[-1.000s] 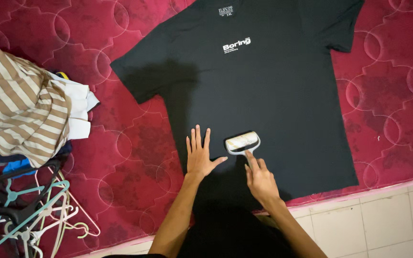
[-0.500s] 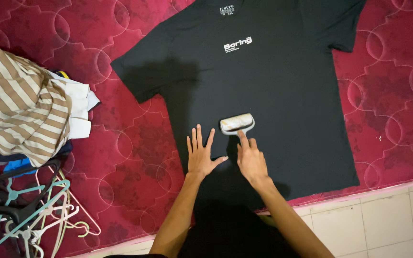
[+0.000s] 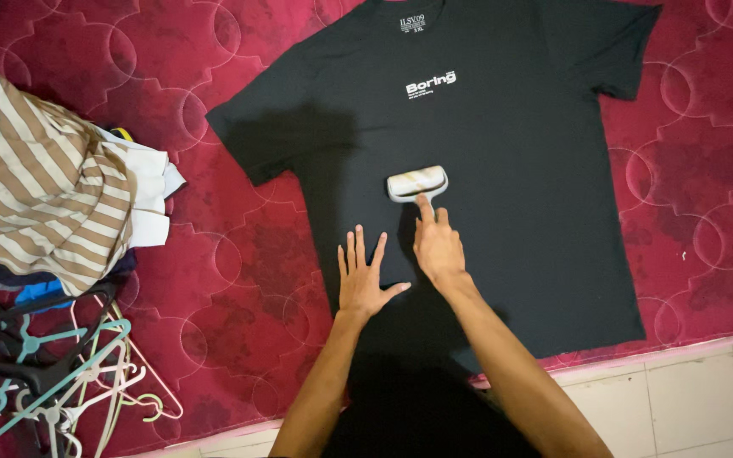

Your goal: The person uses a lint roller to remove lint from a black t-shirt laid flat on a bed. They roll the adhesive roller repeatedly across the shirt's surface, covering the front and sleeves.

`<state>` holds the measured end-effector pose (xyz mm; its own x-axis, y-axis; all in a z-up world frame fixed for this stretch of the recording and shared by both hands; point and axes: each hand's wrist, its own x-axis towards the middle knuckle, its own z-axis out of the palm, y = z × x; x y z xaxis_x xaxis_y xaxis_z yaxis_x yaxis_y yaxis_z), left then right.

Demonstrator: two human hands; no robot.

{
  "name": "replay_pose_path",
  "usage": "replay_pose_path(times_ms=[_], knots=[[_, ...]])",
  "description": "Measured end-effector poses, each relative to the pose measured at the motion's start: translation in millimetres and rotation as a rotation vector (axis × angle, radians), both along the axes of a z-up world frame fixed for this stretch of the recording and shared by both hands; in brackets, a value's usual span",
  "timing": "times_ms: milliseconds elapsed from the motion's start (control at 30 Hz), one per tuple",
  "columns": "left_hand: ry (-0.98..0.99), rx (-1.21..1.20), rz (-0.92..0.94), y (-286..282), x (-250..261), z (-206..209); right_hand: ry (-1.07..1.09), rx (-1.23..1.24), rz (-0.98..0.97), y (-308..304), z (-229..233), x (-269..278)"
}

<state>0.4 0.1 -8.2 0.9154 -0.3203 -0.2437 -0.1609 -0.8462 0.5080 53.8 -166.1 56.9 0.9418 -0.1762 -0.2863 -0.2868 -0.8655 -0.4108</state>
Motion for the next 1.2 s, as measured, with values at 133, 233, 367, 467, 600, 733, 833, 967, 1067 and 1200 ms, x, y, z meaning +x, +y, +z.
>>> replay_pose_path(times_ms=[133, 233, 367, 467, 600, 733, 833, 967, 1067, 1200], knots=[[0.019, 0.007, 0.004, 0, 0, 1, -0.012, -0.001, 0.007, 2, -3, 22], [0.005, 0.004, 0.005, 0, 0, 2, 0.002, -0.016, 0.003, 4, -4, 39], [0.013, 0.011, 0.004, 0, 1, 3, 0.015, -0.017, 0.004, 4, -7, 61], [0.022, 0.027, 0.007, -1, 3, 4, -0.009, -0.001, 0.015, 2, -5, 70], [-0.018, 0.015, 0.011, -1, 0, 1, -0.026, 0.021, 0.005, 1, 5, 65], [0.017, 0.039, -0.005, -1, 1, 0, -0.060, 0.116, -0.027, -7, 21, 40], [0.024, 0.028, -0.004, -1, 1, 2, -0.121, 0.132, -0.040, -13, 32, 9], [-0.041, -0.020, 0.017, -1, -1, 2, -0.143, 0.118, -0.081, -24, 41, -37], [-0.043, -0.022, 0.024, -3, -1, 1, -0.137, 0.112, -0.117, -35, 45, -67], [-0.056, 0.000, 0.032, -9, -2, -2, -0.155, 0.115, -0.134, -48, 51, -103]])
